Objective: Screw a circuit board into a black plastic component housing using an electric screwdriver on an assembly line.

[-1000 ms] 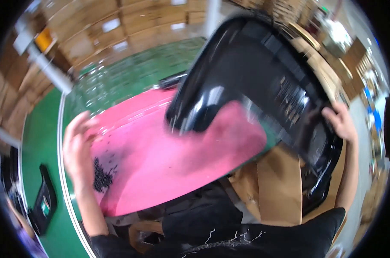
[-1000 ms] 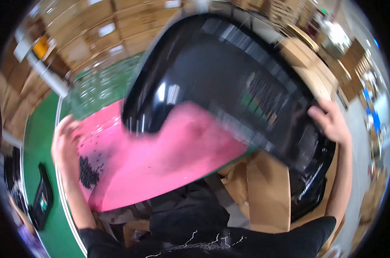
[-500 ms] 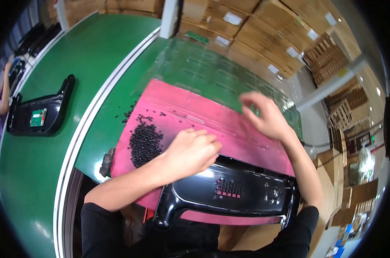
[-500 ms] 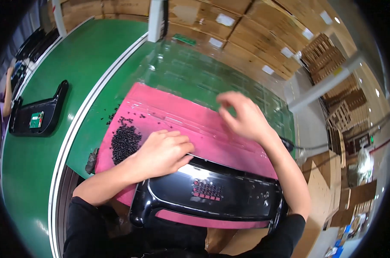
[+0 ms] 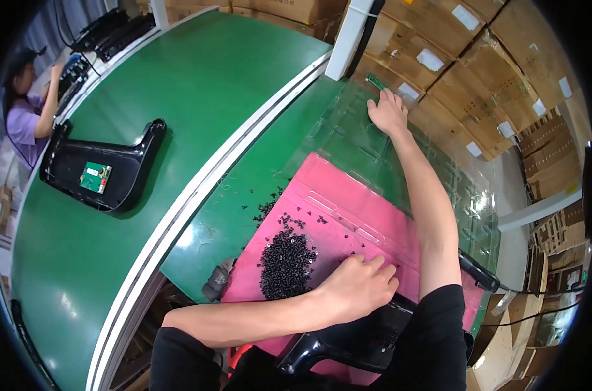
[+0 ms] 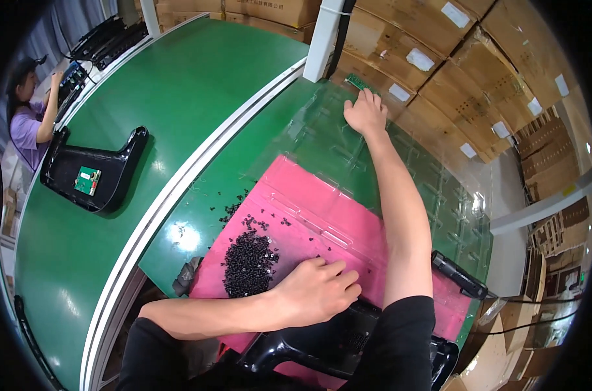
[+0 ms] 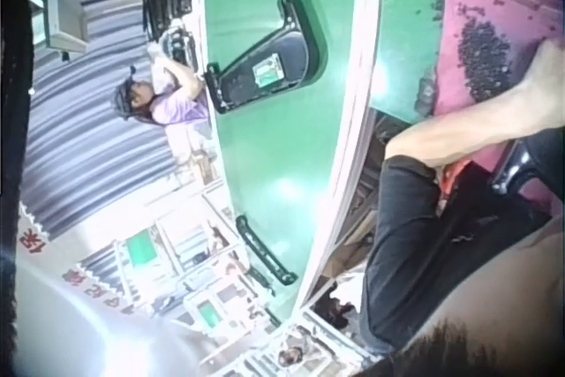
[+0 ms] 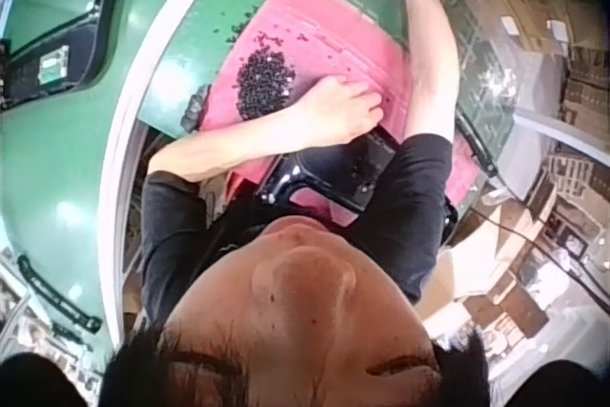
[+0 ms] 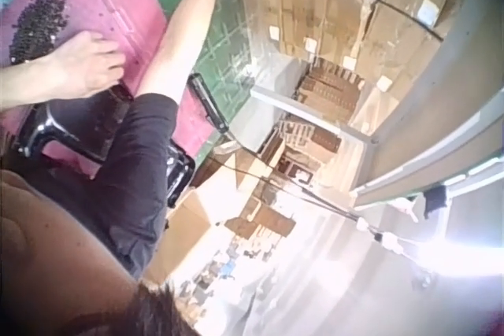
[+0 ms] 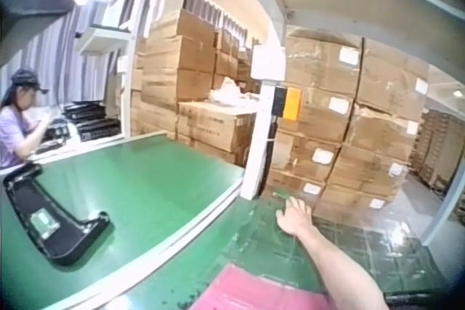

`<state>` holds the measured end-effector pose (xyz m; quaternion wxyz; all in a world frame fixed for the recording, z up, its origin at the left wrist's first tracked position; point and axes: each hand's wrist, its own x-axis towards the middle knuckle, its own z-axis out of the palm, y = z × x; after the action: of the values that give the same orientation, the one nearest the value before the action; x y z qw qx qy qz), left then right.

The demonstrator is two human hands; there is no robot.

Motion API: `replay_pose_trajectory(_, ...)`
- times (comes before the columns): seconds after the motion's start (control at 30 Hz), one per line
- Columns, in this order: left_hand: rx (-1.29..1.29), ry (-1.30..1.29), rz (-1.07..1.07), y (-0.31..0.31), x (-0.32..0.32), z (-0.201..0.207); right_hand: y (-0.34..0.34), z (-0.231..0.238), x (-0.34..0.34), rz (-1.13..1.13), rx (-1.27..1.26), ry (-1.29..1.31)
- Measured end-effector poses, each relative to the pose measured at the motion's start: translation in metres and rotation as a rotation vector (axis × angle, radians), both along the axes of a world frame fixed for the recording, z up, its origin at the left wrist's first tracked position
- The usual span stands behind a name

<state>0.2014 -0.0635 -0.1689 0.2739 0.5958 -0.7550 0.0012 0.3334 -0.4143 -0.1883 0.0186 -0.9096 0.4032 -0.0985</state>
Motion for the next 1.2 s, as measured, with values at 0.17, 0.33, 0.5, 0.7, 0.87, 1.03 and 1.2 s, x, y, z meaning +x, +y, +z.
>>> replay_pose_trajectory(0.17,-0.061,-0.02,0.033,-0.003,-0.001,-0.002,0.005,0.018,-0.034,0.158,-0.205,-0.036)
replay_pose_trajectory(0.33,-0.112,0.039,0.023,-0.002,-0.002,-0.002,0.011,0.042,-0.068,0.104,-0.158,-0.021)
replay_pose_trajectory(0.5,-0.108,0.063,0.042,0.001,-0.008,0.0,0.006,0.027,-0.071,0.07,-0.09,-0.052)
replay_pose_trajectory(0.7,-0.06,0.119,0.039,0.001,-0.006,-0.002,0.014,0.014,-0.023,0.035,-0.068,-0.001)
replay_pose_trajectory(0.87,-0.041,0.151,0.023,-0.004,-0.006,-0.001,-0.003,0.002,-0.002,0.082,-0.088,0.033)
replay_pose_trajectory(1.03,-0.075,0.132,0.013,-0.004,-0.006,-0.002,0.006,0.01,-0.037,0.184,-0.273,-0.079)
replay_pose_trajectory(1.2,-0.057,0.103,0.012,0.002,-0.012,0.001,0.066,0.066,-0.137,0.607,-0.438,-0.487)
